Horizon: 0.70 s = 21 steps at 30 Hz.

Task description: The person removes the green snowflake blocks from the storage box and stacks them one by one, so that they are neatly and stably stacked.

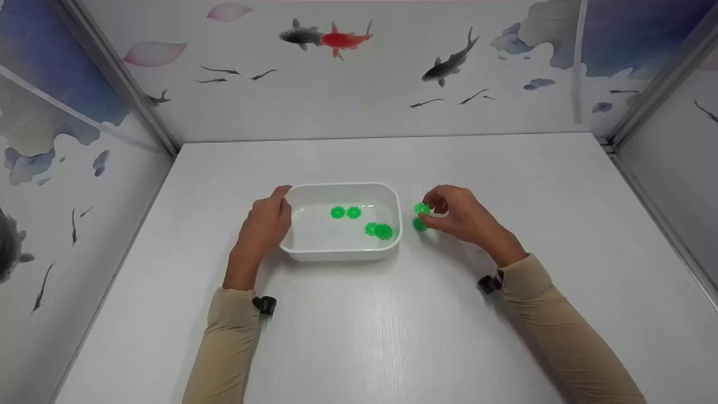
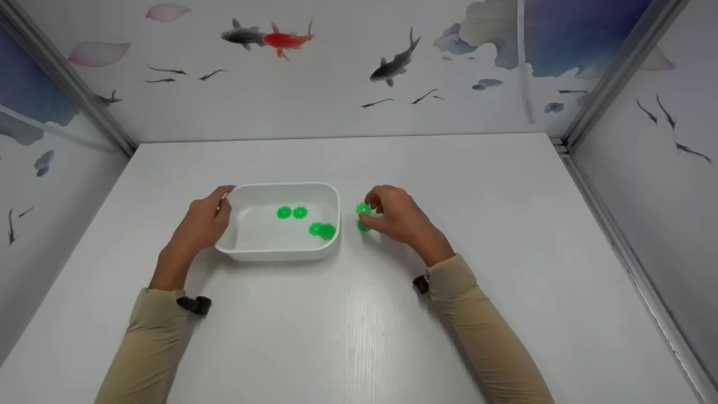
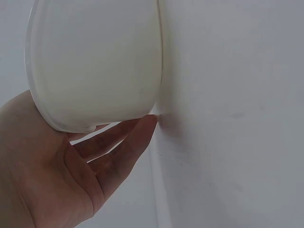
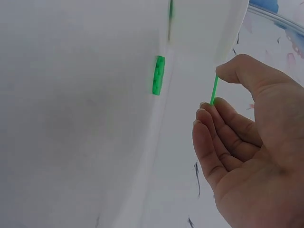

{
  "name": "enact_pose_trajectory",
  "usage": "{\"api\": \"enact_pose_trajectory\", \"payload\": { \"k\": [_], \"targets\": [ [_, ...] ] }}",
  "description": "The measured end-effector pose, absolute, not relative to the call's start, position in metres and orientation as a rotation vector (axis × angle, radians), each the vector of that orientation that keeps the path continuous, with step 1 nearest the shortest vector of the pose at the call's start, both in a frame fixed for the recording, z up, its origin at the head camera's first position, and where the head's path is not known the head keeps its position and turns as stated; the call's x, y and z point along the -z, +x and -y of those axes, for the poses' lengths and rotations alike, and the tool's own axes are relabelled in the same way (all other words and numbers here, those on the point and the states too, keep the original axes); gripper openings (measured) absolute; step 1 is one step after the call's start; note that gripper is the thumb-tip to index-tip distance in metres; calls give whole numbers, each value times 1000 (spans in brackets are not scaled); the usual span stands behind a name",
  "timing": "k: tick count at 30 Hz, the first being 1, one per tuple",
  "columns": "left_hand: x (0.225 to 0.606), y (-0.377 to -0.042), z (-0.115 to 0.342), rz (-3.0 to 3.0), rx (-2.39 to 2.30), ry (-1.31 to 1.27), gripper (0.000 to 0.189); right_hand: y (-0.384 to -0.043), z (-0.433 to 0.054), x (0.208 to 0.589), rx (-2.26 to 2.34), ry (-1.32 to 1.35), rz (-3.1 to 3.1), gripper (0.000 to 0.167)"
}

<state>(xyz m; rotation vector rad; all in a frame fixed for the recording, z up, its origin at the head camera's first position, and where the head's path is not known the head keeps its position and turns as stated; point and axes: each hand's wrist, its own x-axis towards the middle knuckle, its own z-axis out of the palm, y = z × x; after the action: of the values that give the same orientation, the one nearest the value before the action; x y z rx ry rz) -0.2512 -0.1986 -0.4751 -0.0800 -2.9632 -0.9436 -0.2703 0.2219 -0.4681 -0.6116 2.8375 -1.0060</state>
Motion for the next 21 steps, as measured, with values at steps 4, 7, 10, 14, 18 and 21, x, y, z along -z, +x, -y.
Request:
{"api": "enact_pose_trajectory", "payload": {
  "k": [4,7,10,14,18,21],
  "targets": [
    [475,-251,199,2962,951,-83,48,-273,-225,471,987,-552,-2780,34],
    [475,-252,199,2968,946,-80,48,-274,-227,473,978,-541,-2755,33],
    [475,-252,200,2970,944,-78,48,-274,-228,474,938,-555,-2751,32],
    [475,-252,200,2964,959,-80,48,-274,-228,474,851,-581,-2772,32],
    [475,-251,200,2974,954,-65,48,-274,-229,474,796,-578,-2785,32],
    [475,-251,199,2985,944,-48,48,-274,-228,474,778,-571,-2781,32]
  ]
}}
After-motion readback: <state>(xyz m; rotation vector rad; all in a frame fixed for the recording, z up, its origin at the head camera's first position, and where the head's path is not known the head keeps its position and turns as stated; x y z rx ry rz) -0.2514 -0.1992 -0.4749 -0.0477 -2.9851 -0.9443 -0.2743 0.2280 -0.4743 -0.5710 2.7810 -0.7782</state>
